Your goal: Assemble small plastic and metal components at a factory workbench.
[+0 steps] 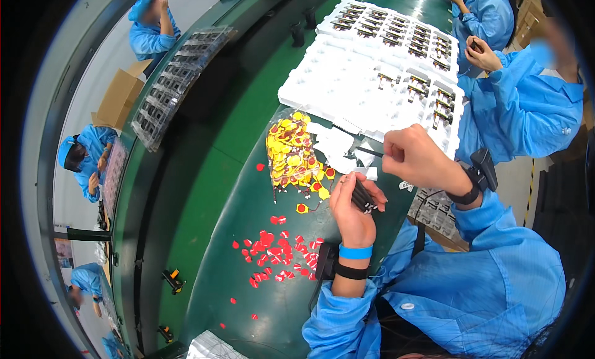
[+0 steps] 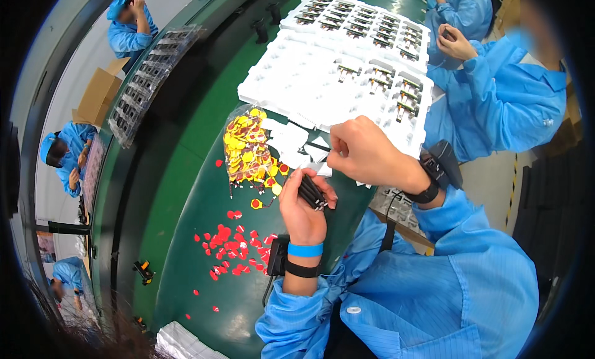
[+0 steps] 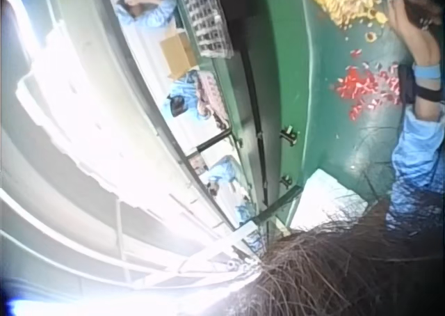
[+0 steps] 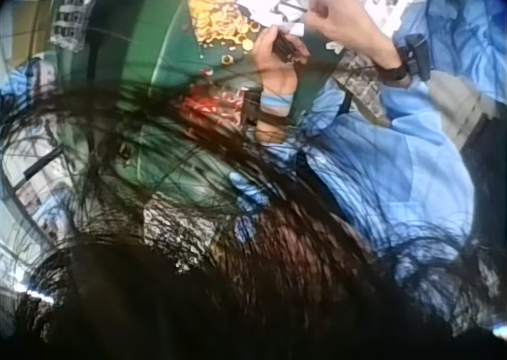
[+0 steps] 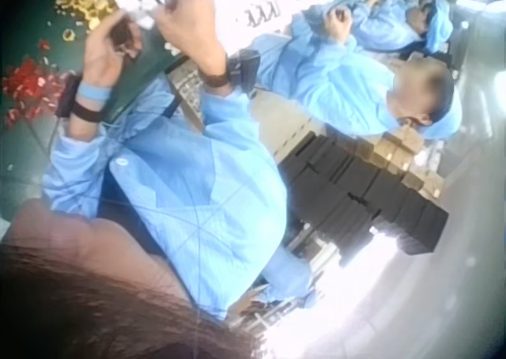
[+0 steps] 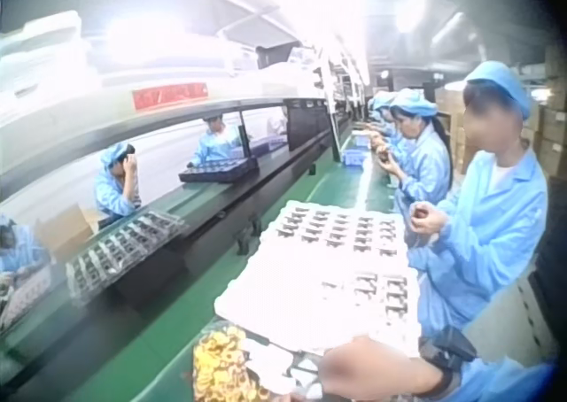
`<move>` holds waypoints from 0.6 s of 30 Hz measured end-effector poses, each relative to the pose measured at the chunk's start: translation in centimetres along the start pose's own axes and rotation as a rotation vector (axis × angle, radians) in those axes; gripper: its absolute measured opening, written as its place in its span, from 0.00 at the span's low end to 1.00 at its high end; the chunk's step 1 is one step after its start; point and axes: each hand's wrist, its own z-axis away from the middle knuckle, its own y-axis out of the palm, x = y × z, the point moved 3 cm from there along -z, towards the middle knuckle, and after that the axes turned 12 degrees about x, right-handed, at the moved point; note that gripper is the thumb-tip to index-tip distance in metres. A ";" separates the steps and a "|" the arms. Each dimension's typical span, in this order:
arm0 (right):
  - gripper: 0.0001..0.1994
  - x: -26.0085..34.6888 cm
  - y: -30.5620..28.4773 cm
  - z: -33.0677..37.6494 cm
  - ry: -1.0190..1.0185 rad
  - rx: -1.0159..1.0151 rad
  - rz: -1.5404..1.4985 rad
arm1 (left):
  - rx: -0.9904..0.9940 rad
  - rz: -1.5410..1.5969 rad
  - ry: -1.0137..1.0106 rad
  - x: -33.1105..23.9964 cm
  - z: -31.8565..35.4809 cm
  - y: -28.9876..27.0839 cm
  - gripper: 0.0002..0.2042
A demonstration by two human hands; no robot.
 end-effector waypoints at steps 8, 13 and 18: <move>0.07 1.6 3.7 1.0 -0.233 0.175 -0.094 | -0.171 0.035 0.098 0.3 -0.1 -0.8 0.10; 0.07 -3.2 4.6 -4.0 -0.202 -0.086 0.229 | -0.076 0.007 0.066 -0.1 0.1 -0.5 0.07; 0.09 -3.3 4.9 -5.6 -0.123 0.195 0.384 | -0.079 0.027 0.053 0.0 0.0 -0.6 0.07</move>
